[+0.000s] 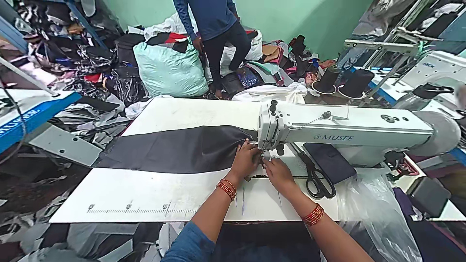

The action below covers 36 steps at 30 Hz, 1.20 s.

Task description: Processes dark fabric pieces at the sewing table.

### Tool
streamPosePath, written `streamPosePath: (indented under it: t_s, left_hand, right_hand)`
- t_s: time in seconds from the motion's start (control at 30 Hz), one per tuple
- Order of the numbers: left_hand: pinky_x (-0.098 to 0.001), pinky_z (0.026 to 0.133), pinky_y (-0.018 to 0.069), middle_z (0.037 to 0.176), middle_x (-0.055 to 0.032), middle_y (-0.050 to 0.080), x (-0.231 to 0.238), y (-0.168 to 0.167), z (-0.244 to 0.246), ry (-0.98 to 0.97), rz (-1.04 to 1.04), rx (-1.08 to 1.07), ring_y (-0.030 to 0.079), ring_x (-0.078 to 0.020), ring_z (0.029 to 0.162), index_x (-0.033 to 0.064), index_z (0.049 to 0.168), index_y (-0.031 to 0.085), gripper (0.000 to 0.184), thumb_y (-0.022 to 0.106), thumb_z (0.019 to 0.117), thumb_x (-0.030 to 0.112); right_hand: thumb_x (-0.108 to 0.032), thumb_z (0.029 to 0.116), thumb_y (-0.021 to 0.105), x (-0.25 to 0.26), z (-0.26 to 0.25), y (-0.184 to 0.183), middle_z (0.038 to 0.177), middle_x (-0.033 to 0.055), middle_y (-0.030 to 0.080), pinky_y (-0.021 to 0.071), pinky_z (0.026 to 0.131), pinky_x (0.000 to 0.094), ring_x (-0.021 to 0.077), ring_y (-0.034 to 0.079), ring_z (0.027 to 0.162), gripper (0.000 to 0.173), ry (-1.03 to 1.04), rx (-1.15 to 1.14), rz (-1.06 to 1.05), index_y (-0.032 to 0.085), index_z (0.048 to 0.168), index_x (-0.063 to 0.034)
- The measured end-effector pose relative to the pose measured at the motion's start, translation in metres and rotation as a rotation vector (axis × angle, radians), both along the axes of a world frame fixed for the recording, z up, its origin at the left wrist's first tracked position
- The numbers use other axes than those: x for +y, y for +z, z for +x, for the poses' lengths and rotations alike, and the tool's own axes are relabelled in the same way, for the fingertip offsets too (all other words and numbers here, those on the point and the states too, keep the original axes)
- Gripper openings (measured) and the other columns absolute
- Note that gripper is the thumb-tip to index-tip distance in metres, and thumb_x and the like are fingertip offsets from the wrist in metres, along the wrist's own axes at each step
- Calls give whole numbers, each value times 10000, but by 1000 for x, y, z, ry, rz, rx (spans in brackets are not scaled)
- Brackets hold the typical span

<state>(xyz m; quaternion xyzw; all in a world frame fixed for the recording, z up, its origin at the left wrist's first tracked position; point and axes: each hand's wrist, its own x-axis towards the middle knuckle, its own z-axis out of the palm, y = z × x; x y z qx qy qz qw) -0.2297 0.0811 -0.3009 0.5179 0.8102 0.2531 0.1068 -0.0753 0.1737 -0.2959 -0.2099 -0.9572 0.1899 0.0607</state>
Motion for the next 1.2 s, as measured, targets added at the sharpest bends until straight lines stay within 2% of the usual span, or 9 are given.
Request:
streamPosePath:
  t_s: [0.23, 0.37, 0.53, 0.63, 0.73, 0.97, 1.03, 1.1, 1.2]
  left_hand:
    - [-646, 1222, 209, 1477, -154, 571, 11, 0, 0, 137, -24, 45, 363, -374, 1503, 87, 1326, 678, 382, 556, 1009, 263]
    - [-711, 1187, 213, 1472, -194, 564, 12, -5, 2, 287, 9, 65, 382, -422, 1480, 53, 1327, 669, 382, 567, 992, 206]
    - [-700, 1197, 190, 1501, -182, 542, 10, -6, 5, 429, -42, 81, 361, -412, 1495, 62, 1362, 645, 404, 531, 1019, 240]
    - [-686, 1199, 201, 1508, -170, 536, 7, -2, 8, 440, -84, 77, 367, -398, 1494, 73, 1377, 635, 409, 510, 1034, 255]
    - [-687, 1190, 223, 1500, -172, 543, -1, 3, 13, 446, -103, 88, 384, -404, 1482, 85, 1384, 633, 409, 496, 1043, 264]
    - [-791, 1075, 294, 1344, -296, 617, -12, -11, 13, 374, 117, 193, 487, -539, 1351, 7, 1261, 690, 356, 545, 1024, 230]
    - [-808, 1078, 265, 1363, -322, 593, -15, -14, 10, 349, 148, 179, 466, -561, 1358, -8, 1278, 676, 372, 545, 1029, 236]
    - [-820, 1077, 250, 1375, -330, 580, -16, -22, 3, 326, 169, 175, 454, -572, 1364, -14, 1283, 670, 389, 540, 1029, 250]
    - [-812, 1076, 247, 1377, -337, 575, -19, -29, -3, 311, 190, 175, 453, -569, 1366, -24, 1275, 671, 402, 532, 1019, 253]
  right_hand:
    - [-129, 1039, 494, 5, 9, -4, 1199, 249, 680, 479, 1064, 475, 379, 637, 1173, 348, -6, 133, -185, 680, 1306, -6]
    - [-180, 1030, 565, 13, 37, -2, 1108, 209, 683, 553, 904, 376, 275, 671, 979, 319, -87, 329, -360, 699, 1256, 0]
    - [-89, 939, 627, 21, 104, -13, 1177, 237, 698, 516, 983, 581, 447, 640, 1157, 237, -323, 404, 103, 769, 1114, -17]
    - [-10, 931, 605, 18, 134, -13, 1313, 296, 624, 471, 1033, 611, 512, 567, 1239, 317, -439, 271, 122, 724, 1224, 6]
    - [-74, 971, 615, 16, 143, -8, 1315, 324, 612, 470, 1040, 606, 523, 570, 1240, 387, -452, 134, 88, 647, 1348, 6]
    - [-89, 951, 629, 2, 144, 32, 1380, 279, 576, 451, 1090, 534, 432, 545, 1304, 539, -460, -44, -227, 524, 1477, -39]
    - [-132, 914, 670, -2, 156, 36, 1323, 260, 617, 483, 1051, 519, 388, 609, 1224, 595, -430, 25, -357, 509, 1476, -24]
    - [-160, 885, 691, -4, 172, 38, 1173, 244, 658, 523, 909, 505, 342, 653, 1013, 645, -404, 94, -565, 489, 1474, 9]
    - [-237, 969, 675, -14, 199, 40, 992, 158, 652, 552, 673, 389, 210, 634, 721, 596, -436, 47, -866, 451, 1468, -1]
